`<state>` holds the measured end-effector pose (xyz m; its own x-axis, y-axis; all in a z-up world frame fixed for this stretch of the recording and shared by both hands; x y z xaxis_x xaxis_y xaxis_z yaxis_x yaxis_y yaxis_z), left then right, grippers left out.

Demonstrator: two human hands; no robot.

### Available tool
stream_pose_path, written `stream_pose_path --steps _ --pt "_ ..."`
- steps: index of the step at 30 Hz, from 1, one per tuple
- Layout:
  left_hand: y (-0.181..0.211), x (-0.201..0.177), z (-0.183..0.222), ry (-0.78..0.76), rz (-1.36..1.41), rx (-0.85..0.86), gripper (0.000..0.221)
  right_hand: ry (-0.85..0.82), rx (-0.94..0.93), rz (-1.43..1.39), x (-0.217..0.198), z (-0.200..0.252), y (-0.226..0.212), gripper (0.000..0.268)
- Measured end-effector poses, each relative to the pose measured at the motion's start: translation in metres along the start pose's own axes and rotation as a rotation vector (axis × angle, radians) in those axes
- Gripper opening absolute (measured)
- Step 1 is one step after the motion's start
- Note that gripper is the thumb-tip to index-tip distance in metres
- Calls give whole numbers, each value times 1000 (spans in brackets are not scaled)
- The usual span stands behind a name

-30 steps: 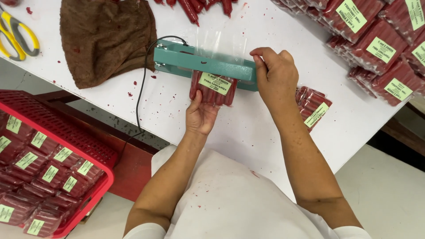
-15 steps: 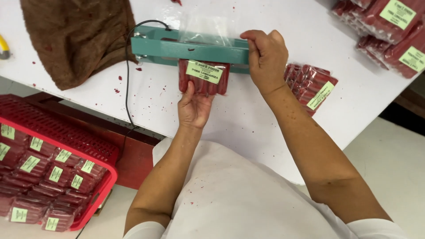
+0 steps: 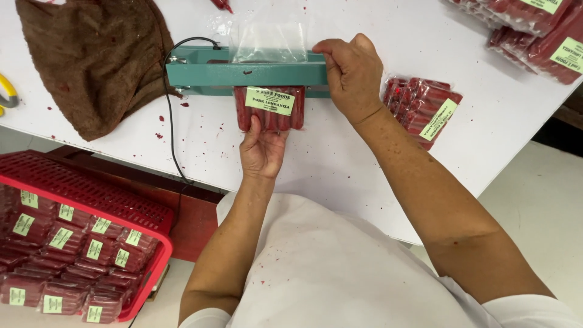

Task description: Sealing plastic bags containing sausages using a manual heat sealer and organizing them into a storage basket.

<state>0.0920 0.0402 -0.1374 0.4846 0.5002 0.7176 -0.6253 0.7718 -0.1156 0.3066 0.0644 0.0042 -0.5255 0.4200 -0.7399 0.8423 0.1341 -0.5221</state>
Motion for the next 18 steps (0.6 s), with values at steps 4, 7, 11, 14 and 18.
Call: stream_pose_path --steps 4,7,11,14,18 --pt "1 -2 0 20 -16 14 53 0 3 2 1 -1 0 24" --pt "-1 2 0 -12 -37 10 55 7 -8 7 0 0 0 24" --pt "-1 2 1 34 -74 11 56 16 -13 -16 0 2 1 24" --pt "-3 2 1 -2 -126 14 53 22 -19 -19 1 3 2 25" --pt "-5 -2 -2 -8 -205 19 48 20 -24 -12 1 3 2 25"
Point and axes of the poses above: each hand's wrist, its own z-axis away from the middle knuckle, its own x-axis out of the palm, y = z × x, the point moved 9 cm from there along -z, towards the middle knuckle, and after that the axes turned 15 degrees about -x, right-handed, at the moved point
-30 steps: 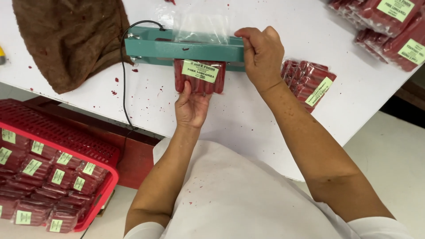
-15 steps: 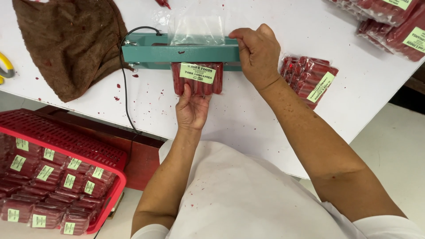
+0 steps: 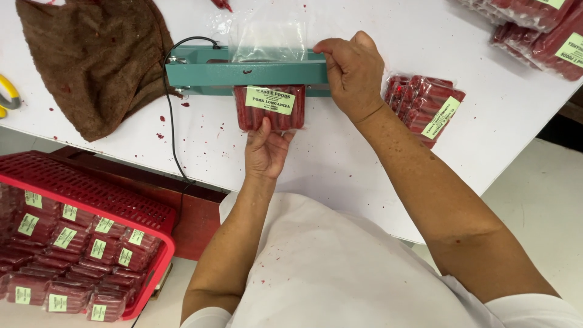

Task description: Sealing plastic bags containing sausages using a manual heat sealer and organizing them into a storage basket.

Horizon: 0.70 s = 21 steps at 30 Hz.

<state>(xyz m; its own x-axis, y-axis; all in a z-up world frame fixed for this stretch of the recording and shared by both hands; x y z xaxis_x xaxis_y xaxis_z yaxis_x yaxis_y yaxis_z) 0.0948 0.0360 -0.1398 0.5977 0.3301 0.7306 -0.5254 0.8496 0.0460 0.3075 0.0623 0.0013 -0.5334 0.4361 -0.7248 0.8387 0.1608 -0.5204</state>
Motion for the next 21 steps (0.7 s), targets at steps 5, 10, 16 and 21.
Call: stream_pose_path --steps 5,10,16,21 --pt "-3 -3 1 66 -52 -20 55 9 -15 -19 0 -1 -1 26" --pt "-6 -6 -1 68 -61 -25 61 18 -25 -24 -1 0 -1 25" --pt "-9 -10 -2 101 -92 -41 63 21 -35 -36 -1 -1 -1 24" --pt "-11 -10 -2 89 -121 -53 50 25 -47 -35 -1 0 -2 24"
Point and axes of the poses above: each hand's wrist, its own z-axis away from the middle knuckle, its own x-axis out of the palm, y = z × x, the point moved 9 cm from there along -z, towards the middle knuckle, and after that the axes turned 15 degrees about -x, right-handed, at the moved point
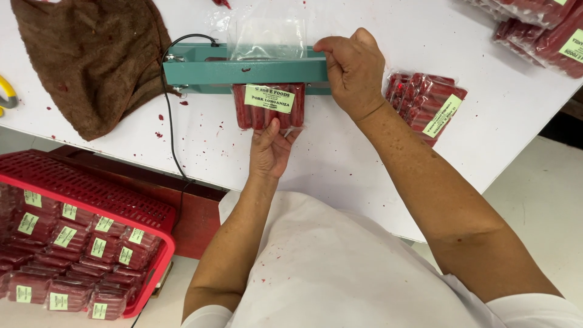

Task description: Sealing plastic bags containing sausages using a manual heat sealer and organizing them into a storage basket.

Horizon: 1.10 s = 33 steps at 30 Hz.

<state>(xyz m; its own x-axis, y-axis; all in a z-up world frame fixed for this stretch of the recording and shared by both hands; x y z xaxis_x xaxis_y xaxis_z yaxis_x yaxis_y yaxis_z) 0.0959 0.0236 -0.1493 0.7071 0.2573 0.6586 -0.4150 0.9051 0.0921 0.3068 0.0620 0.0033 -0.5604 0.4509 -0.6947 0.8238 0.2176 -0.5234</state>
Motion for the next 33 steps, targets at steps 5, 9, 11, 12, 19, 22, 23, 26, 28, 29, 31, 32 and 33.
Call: stream_pose_path --steps 5,9,11,12,19,22,23,26,28,29,31,32,33 --pt "-2 -2 -1 -29 2 2 52 3 -5 0 0 0 0 24" --pt "-2 -4 0 -31 -11 -7 57 1 -5 1 0 0 0 25" --pt "1 -4 0 -28 -12 0 56 3 -10 4 0 -2 -1 25" --pt "2 -5 1 -25 -14 7 54 4 -15 9 -1 -2 -1 25" --pt "7 -6 2 -38 -19 20 56 7 -25 -18 -1 -2 -3 24" --pt "12 1 1 -70 -7 33 62 -4 -27 25 -1 -3 -3 25" --pt "12 1 -1 -51 -10 35 58 -18 -38 40 -1 -4 -4 24" --pt "14 5 -2 17 16 33 53 -82 10 46 -1 0 -3 20" --pt "18 7 5 61 47 37 51 -130 61 35 -8 -10 -7 18" --pt "21 11 13 29 4 49 55 -211 97 -30 -10 -16 -13 29" --pt "19 12 34 -2 -39 56 59 -296 136 -93 -28 -29 -37 51" --pt "17 16 47 -63 -95 49 60 -243 -24 -1 -50 -46 -66 55" --pt "15 21 59 -124 -151 43 62 -192 -185 88 -70 -59 -97 58"
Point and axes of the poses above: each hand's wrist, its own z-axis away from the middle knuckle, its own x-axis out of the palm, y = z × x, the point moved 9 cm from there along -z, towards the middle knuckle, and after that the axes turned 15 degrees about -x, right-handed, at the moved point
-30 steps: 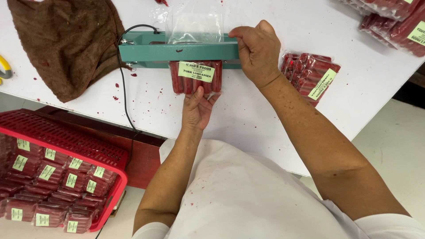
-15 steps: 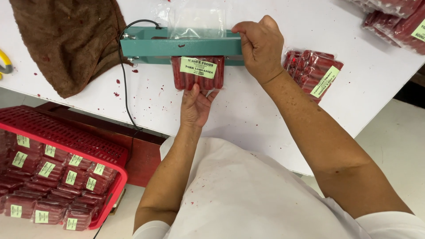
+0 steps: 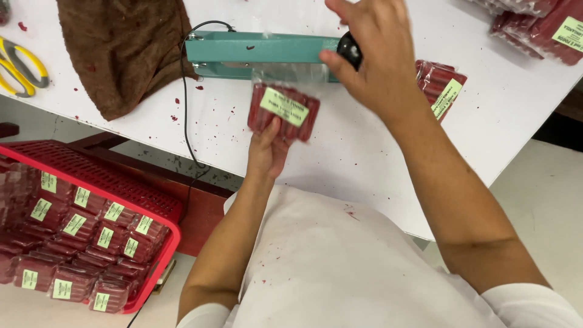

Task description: Sealing plastic bags containing sausages using a manual heat sealer and organizing them into a storage basket.

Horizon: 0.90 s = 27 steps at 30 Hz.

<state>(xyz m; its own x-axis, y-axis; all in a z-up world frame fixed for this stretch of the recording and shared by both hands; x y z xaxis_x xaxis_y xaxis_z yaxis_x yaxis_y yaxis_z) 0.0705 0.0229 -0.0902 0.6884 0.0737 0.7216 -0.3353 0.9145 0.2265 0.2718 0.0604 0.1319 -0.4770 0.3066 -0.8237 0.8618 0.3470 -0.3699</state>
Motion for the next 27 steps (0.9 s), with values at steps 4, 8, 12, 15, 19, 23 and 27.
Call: stream_pose_path --steps 4,8,12,15,19,23,27 --pt "-3 17 48 -27 -89 -23 68 39 25 -4 14 44 -53 35" --pt "-23 -4 67 190 -138 -170 38 -45 429 -578 98 114 -70 52" --pt "-54 -22 49 242 -228 -375 50 -75 907 -843 166 206 -52 59" --pt "-60 -13 40 298 -505 -574 67 -120 732 -537 139 228 -35 49" --pt "-56 -80 25 538 -1445 -657 31 110 758 -390 50 260 -13 35" --pt "-66 43 -8 313 -1934 -347 34 403 1028 -59 -19 318 40 43" --pt "-100 139 -85 119 -1538 -165 45 458 1286 -176 3 341 88 38"
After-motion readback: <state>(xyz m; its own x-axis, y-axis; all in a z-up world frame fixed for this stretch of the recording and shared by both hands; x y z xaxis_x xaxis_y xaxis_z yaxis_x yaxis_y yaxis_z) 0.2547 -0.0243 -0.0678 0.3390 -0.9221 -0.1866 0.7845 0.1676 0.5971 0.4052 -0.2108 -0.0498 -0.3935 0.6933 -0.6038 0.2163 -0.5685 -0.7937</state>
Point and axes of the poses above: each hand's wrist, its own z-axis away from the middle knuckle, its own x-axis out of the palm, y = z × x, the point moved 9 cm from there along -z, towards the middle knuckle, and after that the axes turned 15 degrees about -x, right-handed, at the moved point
